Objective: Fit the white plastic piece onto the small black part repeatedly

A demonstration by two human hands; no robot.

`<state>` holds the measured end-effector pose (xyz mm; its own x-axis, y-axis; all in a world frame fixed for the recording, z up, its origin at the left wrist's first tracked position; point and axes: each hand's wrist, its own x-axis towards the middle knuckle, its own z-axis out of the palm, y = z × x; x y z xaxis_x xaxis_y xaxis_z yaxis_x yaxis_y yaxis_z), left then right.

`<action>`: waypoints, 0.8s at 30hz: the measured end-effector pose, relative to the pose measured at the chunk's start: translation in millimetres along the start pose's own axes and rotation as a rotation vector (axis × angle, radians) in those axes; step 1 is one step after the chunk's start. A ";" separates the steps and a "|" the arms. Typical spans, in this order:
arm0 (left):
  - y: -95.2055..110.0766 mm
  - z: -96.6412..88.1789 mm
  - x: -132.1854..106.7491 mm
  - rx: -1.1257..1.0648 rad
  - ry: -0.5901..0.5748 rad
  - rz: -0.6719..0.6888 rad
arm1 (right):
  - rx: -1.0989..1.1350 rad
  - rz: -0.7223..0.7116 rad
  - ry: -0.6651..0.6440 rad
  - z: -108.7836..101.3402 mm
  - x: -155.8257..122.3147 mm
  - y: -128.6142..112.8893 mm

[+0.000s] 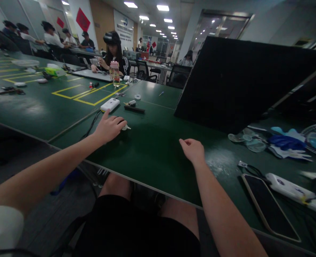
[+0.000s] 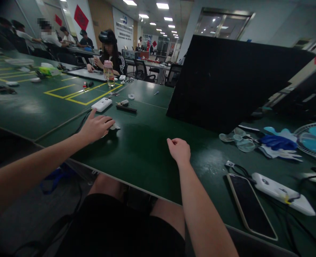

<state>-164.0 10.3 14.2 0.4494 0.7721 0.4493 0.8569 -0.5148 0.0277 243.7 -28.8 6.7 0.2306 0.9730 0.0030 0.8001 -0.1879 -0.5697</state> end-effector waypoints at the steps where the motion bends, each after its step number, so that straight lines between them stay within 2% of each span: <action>1: -3.1 0.5 -1.4 -0.014 0.009 -0.051 | -0.001 -0.007 0.009 0.7 0.7 1.4; 4: -14.4 5.7 -5.6 -0.023 0.079 -0.222 | -0.003 -0.013 0.028 2.4 1.7 4.1; 6: -23.1 12.9 -6.1 -0.060 0.160 -0.383 | 0.002 -0.020 0.030 2.9 1.2 4.3; 8: -29.9 22.6 -1.7 -0.186 0.235 -0.578 | 0.011 -0.025 0.028 2.7 0.6 3.5; 10: -31.6 32.9 8.2 -0.337 0.268 -0.702 | 0.023 -0.015 0.020 2.1 0.5 2.5; 14: -17.8 49.5 38.5 -0.514 0.208 -0.671 | 0.014 0.001 0.027 0.3 0.5 0.6; 18: 7.9 61.4 64.9 -0.518 0.061 -0.611 | 0.047 0.006 0.041 -2.8 -3.4 -2.4; 21: 33.3 71.1 75.3 -0.542 -0.017 -0.583 | 0.121 0.026 0.033 -5.2 -7.1 -4.1; 24: 69.1 78.0 79.5 -0.539 -0.075 -0.464 | 0.184 0.038 0.054 -6.6 -8.5 -3.7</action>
<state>-49.4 65.2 -17.8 0.1013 0.9697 0.2224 0.7286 -0.2245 0.6471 242.5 -37.3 14.2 0.2920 0.9562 0.0200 0.6766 -0.1918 -0.7110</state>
